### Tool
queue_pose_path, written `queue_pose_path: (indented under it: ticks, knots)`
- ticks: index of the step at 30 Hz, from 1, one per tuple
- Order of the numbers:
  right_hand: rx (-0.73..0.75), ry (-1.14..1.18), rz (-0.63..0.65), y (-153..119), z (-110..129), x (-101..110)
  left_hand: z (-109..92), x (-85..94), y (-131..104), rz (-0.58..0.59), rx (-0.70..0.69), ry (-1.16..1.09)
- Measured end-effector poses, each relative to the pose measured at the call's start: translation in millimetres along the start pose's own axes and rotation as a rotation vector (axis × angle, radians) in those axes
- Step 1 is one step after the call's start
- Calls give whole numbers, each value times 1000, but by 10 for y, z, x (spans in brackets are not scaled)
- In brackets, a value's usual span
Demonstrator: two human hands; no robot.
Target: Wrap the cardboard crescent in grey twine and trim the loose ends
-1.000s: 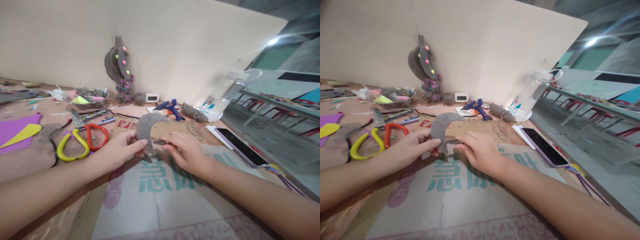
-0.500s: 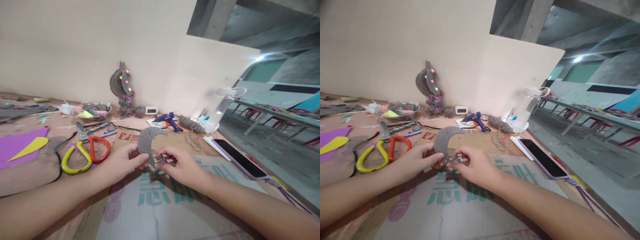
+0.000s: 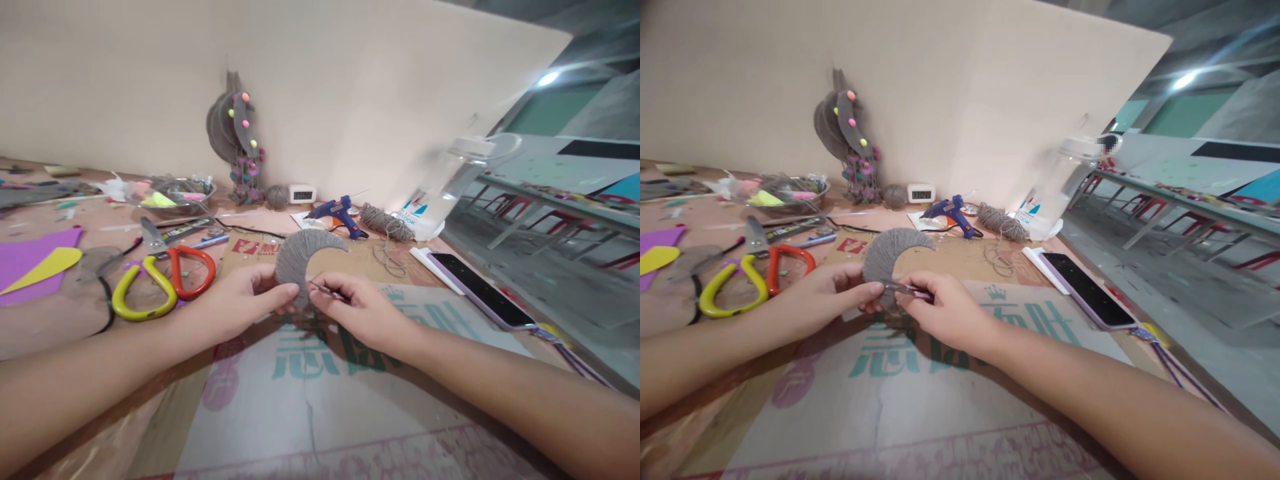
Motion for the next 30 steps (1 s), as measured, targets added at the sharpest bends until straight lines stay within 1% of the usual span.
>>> queue_pose_path:
  ticks: [5, 8, 13, 16, 20, 24, 26, 30]
  knots:
    - [-63, 58, -9, 9, -71, -6, -44, -10, -14, 17, -13, 30]
    - [-51, 61, -17, 18, -69, -5, -41, -1, -30, 9, -2, 100]
    - [-37, 58, 17, 18, -67, -23, 5, 11, -50, 5, 19, 168]
    - [-23, 55, 22, 17, -69, -15, 17, 6, -42, 11, 8, 158]
    - [23, 35, 8, 14, -41, 0, -20, -50, -34, 55, -27, 111]
    - [50, 1, 40, -16, 4, -18, -41, -60, -38, 64, -3, 61]
    - [107, -82, 48, -43, 63, 4, -42, -37, -39, 49, 21, 21]
    - [328, -352, 35, -122, 230, 77, -32, 29, -38, 5, 56, -5]
Point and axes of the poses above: each hand's wrist, its own y-axis towards the middle knuckle, its own x-axis out of the back of the hand, z = x × y, the point moved 10 cm from there along y, towards the middle knuckle, and after that the axes turned 13 degrees about y, right-handed, at the moved point
